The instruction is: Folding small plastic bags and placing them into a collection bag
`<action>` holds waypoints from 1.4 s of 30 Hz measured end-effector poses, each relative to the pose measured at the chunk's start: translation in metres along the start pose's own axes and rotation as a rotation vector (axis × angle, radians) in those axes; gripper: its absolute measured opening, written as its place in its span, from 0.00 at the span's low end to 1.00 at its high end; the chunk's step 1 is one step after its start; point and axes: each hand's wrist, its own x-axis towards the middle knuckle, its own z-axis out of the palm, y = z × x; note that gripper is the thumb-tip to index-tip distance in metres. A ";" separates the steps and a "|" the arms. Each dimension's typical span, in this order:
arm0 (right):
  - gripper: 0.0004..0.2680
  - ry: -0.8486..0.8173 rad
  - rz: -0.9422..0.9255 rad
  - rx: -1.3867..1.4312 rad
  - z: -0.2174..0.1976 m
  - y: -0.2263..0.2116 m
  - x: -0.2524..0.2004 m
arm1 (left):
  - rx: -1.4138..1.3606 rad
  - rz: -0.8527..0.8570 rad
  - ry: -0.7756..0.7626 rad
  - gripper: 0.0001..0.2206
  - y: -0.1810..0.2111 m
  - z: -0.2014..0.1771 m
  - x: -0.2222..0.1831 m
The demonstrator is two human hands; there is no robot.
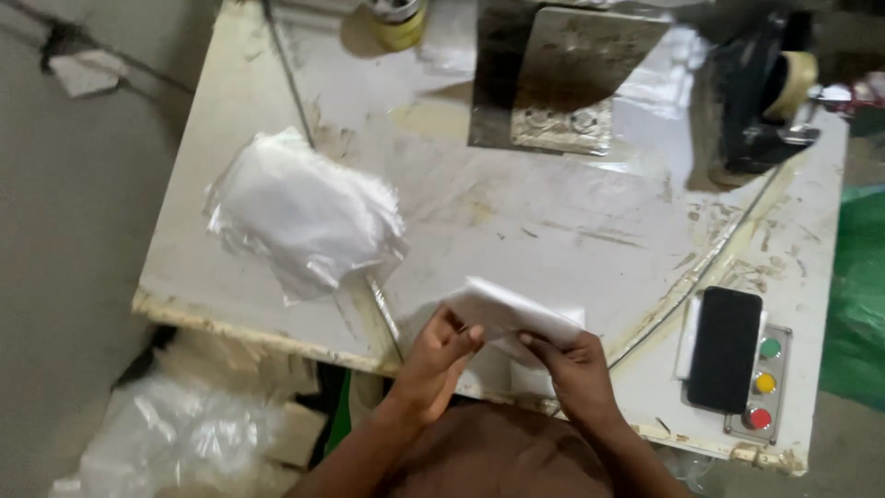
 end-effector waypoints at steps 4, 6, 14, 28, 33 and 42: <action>0.18 -0.204 -0.012 0.095 0.018 -0.018 -0.010 | -0.412 0.192 -0.165 0.18 -0.012 0.004 0.001; 0.29 -0.301 -0.180 0.194 0.025 -0.023 -0.010 | -0.428 0.268 -0.166 0.18 -0.013 0.007 -0.001; 0.06 -0.346 0.639 0.164 0.040 -0.047 -0.015 | 0.430 0.803 0.014 0.09 0.101 -0.042 0.019; 0.11 -0.220 -0.099 0.053 0.018 -0.043 0.070 | 0.649 0.365 0.148 0.12 0.121 -0.082 0.029; 0.12 -0.604 -0.002 0.019 0.047 -0.059 0.028 | 0.238 0.093 -0.143 0.08 0.055 -0.038 0.013; 0.08 -0.049 -0.159 0.277 0.022 -0.038 0.023 | -0.671 0.087 -0.382 0.19 0.012 0.012 0.017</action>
